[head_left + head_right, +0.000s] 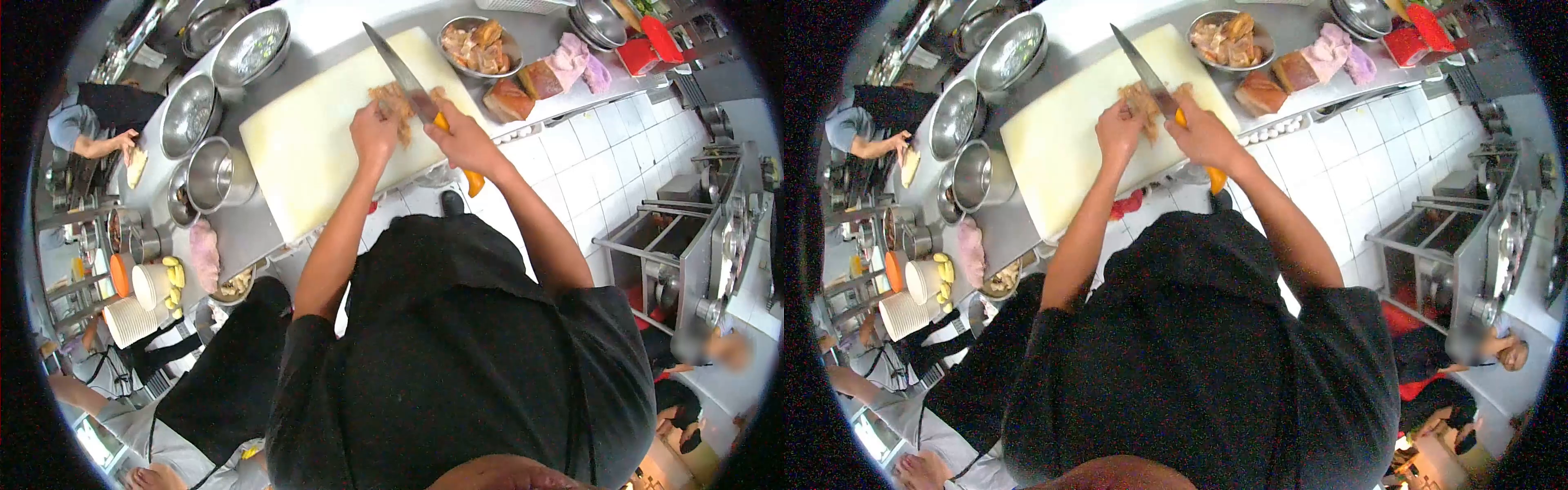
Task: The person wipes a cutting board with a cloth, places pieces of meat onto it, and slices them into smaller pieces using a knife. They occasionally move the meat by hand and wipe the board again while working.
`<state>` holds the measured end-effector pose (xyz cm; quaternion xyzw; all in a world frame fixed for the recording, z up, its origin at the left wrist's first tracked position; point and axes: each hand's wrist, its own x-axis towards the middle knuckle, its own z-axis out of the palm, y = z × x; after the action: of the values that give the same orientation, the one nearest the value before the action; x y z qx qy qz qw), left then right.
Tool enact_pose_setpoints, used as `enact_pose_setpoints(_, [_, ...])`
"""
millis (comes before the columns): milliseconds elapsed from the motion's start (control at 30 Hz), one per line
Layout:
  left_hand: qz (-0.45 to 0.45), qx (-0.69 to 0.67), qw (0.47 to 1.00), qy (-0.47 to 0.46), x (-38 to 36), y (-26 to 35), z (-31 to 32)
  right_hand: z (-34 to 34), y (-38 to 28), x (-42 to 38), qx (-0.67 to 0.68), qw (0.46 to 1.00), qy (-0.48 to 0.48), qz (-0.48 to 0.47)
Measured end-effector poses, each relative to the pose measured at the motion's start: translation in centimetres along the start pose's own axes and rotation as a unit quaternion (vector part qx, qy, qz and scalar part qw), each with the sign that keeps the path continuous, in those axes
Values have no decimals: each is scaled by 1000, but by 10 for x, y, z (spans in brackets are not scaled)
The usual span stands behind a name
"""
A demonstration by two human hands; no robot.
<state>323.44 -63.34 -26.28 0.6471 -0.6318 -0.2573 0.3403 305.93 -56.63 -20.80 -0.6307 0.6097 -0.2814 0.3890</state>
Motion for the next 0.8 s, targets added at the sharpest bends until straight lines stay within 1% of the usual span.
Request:
enact_pose_setpoints(67, [-22,-37,999,-18,4,6,14,-5,15,4,5,1000,14,-2])
enact_pose_setpoints(100, [-17,-61,998,-10,3,13,15,-8,20,5,12,1000,19,-5])
enact_pose_setpoints(133, [3,-29,1000,11,3,17,14,-12,26,5,20,999,24,-8])
enact_pose_setpoints(200, [44,36,997,55,5,30,7,-21,37,7,46,999,2,3])
enact_pose_setpoints(267, [76,20,994,75,11,50,4,-27,51,11,65,998,-26,5])
enact_pose_setpoints(300, [90,13,992,84,14,61,4,-26,61,14,77,996,-30,-20])
enact_pose_setpoints(400, [206,8,977,53,31,119,10,-33,64,20,103,993,-50,-28])
enact_pose_setpoints(433, [262,36,963,44,37,136,15,-34,65,20,109,992,-50,-36])
enact_pose_setpoints(500, [355,121,927,-10,56,157,30,-33,67,21,116,990,-52,-53])
enact_pose_setpoints(533, [396,163,903,-38,64,162,38,-35,68,23,117,989,-70,-55])
enact_pose_setpoints(600, [380,245,884,-119,81,167,55,-39,70,26,118,986,-107,-59])
enact_pose_setpoints(633, [372,285,869,-159,90,170,64,-39,73,28,125,984,-110,-65])
enact_pose_setpoints(733, [358,428,806,-195,119,169,87,-38,79,29,154,979,-111,-80])
enact_pose_setpoints(800, [362,440,797,-199,129,166,94,-37,83,29,174,976,-103,-85])
